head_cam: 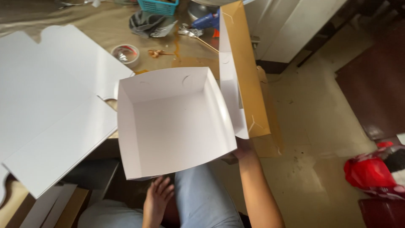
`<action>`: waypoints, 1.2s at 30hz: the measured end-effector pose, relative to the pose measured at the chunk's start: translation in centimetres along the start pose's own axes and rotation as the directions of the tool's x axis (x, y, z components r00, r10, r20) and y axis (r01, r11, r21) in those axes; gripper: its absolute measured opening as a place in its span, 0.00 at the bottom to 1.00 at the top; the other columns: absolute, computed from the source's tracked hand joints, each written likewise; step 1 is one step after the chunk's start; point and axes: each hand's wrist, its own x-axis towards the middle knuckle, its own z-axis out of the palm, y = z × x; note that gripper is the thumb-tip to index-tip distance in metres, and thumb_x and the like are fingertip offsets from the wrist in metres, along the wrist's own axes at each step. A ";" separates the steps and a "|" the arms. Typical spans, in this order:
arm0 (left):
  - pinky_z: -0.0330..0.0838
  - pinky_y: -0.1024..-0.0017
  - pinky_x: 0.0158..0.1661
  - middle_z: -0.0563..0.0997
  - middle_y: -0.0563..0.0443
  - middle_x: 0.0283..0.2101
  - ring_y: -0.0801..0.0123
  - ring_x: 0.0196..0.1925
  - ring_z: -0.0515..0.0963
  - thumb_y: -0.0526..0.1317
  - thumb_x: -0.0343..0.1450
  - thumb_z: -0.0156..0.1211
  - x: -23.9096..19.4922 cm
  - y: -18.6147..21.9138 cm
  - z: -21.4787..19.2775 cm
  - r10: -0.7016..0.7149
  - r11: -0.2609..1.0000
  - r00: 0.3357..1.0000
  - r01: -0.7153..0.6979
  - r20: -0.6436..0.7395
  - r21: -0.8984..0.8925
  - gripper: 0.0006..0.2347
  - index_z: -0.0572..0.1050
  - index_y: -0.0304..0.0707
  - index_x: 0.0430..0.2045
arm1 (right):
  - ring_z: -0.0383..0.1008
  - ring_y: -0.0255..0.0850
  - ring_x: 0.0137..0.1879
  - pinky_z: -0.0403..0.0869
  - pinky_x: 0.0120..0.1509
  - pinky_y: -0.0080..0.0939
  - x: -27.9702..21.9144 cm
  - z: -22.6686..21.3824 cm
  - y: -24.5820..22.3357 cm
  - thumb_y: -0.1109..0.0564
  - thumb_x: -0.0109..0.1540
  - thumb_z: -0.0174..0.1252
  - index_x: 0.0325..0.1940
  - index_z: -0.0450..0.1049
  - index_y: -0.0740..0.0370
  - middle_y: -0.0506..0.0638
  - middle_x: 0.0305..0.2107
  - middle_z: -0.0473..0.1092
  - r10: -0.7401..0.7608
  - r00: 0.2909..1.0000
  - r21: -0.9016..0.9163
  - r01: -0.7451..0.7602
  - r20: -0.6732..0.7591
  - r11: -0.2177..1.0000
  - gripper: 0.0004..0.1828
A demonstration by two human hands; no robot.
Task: Folding and assembling cardboard cake boxes for bakery storage.
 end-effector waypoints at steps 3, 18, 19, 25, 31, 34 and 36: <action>0.70 0.51 0.56 0.80 0.45 0.56 0.51 0.53 0.80 0.51 0.77 0.41 3.4 -3.0 -3.4 -0.130 0.930 0.972 0.188 -0.196 0.316 0.20 0.67 0.44 0.60 | 0.75 0.44 0.59 0.78 0.58 0.47 -0.7 1.7 -0.1 0.43 0.69 0.52 0.66 0.67 0.64 0.56 0.55 0.72 -0.038 0.999 -0.049 0.037 -0.032 0.998 0.28; 0.76 0.69 0.48 0.88 0.43 0.38 0.63 0.44 0.87 0.39 0.73 0.55 7.3 -8.2 -7.2 0.338 0.458 0.939 -0.218 0.058 0.862 0.10 0.81 0.36 0.41 | 0.72 0.48 0.62 0.77 0.61 0.51 -1.0 1.8 0.4 0.44 0.68 0.54 0.66 0.67 0.63 0.56 0.57 0.71 -0.044 0.990 0.159 0.023 0.135 0.987 0.28; 0.76 0.69 0.48 0.88 0.43 0.38 0.62 0.44 0.87 0.39 0.72 0.56 7.3 -8.3 -7.2 0.333 0.443 0.942 -0.200 0.047 0.874 0.10 0.81 0.37 0.42 | 0.73 0.48 0.62 0.77 0.61 0.51 -0.9 1.7 0.5 0.44 0.67 0.54 0.65 0.67 0.63 0.56 0.57 0.71 -0.024 0.996 0.158 0.010 0.084 0.987 0.28; 0.75 0.67 0.51 0.87 0.43 0.40 0.59 0.47 0.86 0.39 0.72 0.56 8.4 -8.6 -8.1 0.315 0.446 0.949 -0.169 0.023 0.879 0.11 0.79 0.39 0.45 | 0.73 0.47 0.61 0.77 0.60 0.50 -1.0 3.0 0.0 0.43 0.69 0.51 0.66 0.67 0.63 0.56 0.57 0.71 -0.003 0.999 0.088 -0.001 0.039 0.996 0.28; 0.74 0.67 0.52 0.86 0.41 0.43 0.58 0.49 0.85 0.39 0.73 0.55 6.7 -7.2 -6.3 0.282 0.422 0.959 -0.132 0.008 0.897 0.11 0.80 0.36 0.45 | 0.73 0.47 0.62 0.75 0.63 0.48 -0.7 3.0 0.0 0.42 0.73 0.45 0.67 0.67 0.67 0.58 0.58 0.71 0.033 0.985 0.192 -0.066 0.172 0.979 0.29; 0.76 0.66 0.50 0.87 0.41 0.42 0.56 0.48 0.86 0.40 0.72 0.55 6.7 -7.2 -6.3 0.329 0.452 0.943 -0.197 0.042 0.870 0.11 0.80 0.37 0.43 | 0.73 0.47 0.63 0.74 0.66 0.48 -1.0 2.2 0.6 0.45 0.74 0.42 0.67 0.67 0.67 0.57 0.59 0.71 0.056 0.984 0.267 -0.101 0.172 0.958 0.27; 0.75 0.64 0.51 0.86 0.40 0.42 0.55 0.48 0.85 0.40 0.70 0.58 9.6 -10.3 -9.9 0.376 0.386 0.926 -0.190 0.034 0.903 0.11 0.81 0.37 0.42 | 0.72 0.47 0.63 0.73 0.66 0.48 -1.5 2.2 1.3 0.45 0.73 0.42 0.68 0.66 0.66 0.57 0.59 0.70 0.057 0.990 0.245 -0.088 0.130 0.965 0.27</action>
